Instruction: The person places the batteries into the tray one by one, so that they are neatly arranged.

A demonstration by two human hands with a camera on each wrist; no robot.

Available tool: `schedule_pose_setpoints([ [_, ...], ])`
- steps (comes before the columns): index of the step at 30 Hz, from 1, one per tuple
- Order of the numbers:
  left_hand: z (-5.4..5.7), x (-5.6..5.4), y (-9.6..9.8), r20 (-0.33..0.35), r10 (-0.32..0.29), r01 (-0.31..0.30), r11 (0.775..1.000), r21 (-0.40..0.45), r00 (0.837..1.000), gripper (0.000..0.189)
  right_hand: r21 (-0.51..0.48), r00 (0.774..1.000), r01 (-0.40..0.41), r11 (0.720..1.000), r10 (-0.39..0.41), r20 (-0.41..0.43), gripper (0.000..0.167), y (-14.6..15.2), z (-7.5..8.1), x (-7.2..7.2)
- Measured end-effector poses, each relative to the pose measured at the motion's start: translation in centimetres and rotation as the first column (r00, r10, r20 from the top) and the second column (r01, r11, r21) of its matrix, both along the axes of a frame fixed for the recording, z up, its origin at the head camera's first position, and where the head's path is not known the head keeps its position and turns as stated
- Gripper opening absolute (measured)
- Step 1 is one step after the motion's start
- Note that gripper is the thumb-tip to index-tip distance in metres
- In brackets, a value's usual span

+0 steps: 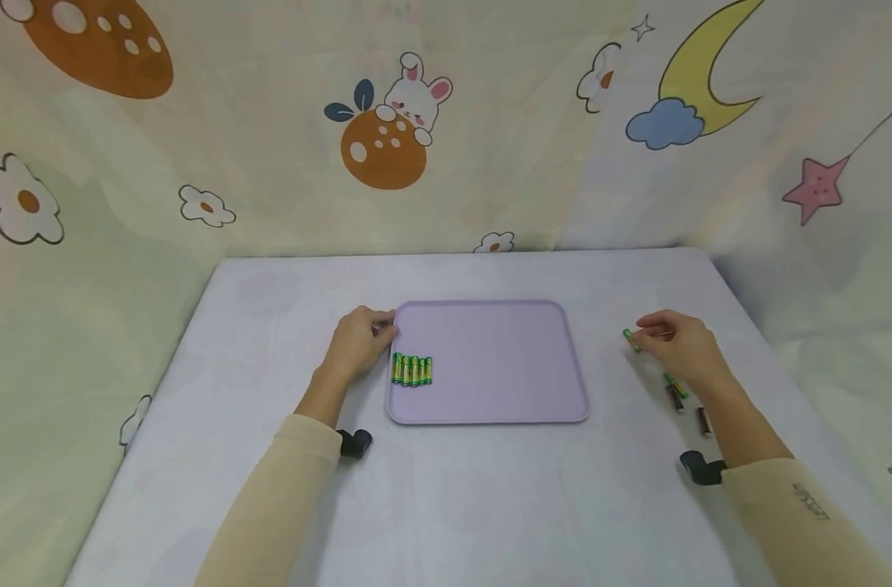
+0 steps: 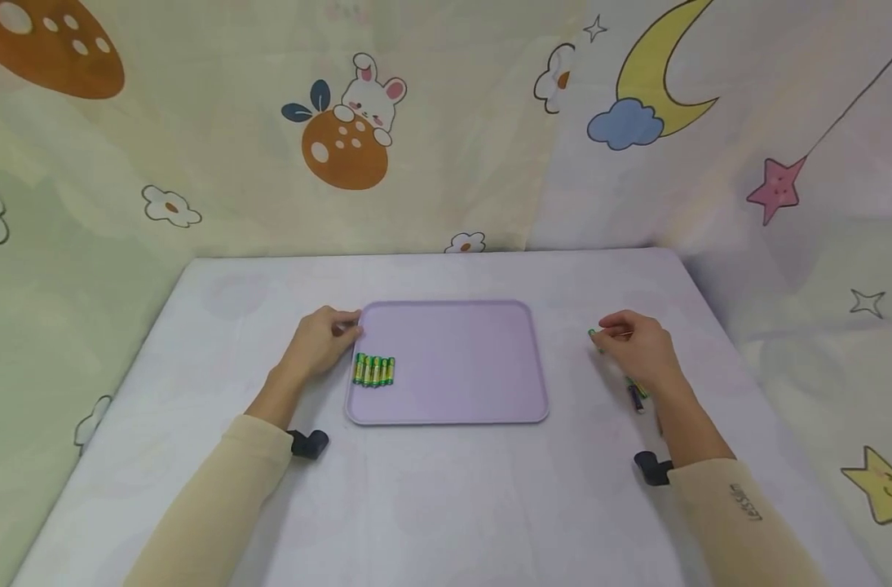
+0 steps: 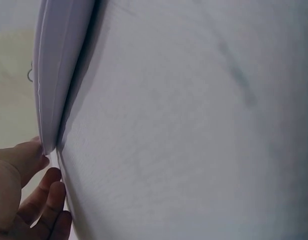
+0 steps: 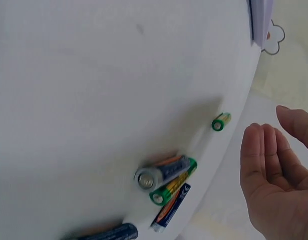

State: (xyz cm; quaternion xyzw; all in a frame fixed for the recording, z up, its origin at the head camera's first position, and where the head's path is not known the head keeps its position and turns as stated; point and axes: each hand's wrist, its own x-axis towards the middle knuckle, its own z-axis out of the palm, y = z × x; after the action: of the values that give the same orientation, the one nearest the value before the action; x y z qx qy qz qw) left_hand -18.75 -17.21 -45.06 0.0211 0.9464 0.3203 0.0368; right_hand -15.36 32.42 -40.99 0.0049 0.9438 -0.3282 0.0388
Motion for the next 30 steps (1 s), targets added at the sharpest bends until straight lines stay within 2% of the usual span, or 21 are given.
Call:
schedule_pose_setpoints([
  [5, -0.1, 0.1, -0.3, -0.013, -0.010, 0.010, 1.000, 0.000, 1.000, 0.040, 0.058, 1.000, 0.006, 0.998, -0.005, -0.014, 0.048, 0.4, -0.4, -0.5],
  [11, 0.0, 0.1, -0.3, -0.021, -0.008, 0.008, 1.000, 0.004, 1.000, 0.040, 0.106, 0.996, 0.023, 0.994, -0.032, 0.078, 0.053, 0.9, -0.6, -1.2],
  [17, 0.1, 0.1, -0.1, -0.019, -0.006, 0.006, 1.000, 0.006, 1.000, 0.039, 0.144, 0.990, -0.025, 0.989, 0.004, 0.142, 0.050, 1.3, -0.8, -2.3],
  [23, -0.1, 0.0, 0.1, -0.025, -0.010, 0.010, 1.000, 0.015, 1.000, 0.039, 0.170, 0.987, -0.049, 0.984, 0.022, 0.159, 0.048, 0.7, -0.8, -2.7],
  [30, -0.1, 0.1, -0.3, -0.005, 0.008, -0.008, 1.000, 0.023, 1.000, 0.039, 0.196, 0.989, -0.029, 0.980, -0.001, 0.150, 0.035, -0.1, -1.0, -3.2],
])
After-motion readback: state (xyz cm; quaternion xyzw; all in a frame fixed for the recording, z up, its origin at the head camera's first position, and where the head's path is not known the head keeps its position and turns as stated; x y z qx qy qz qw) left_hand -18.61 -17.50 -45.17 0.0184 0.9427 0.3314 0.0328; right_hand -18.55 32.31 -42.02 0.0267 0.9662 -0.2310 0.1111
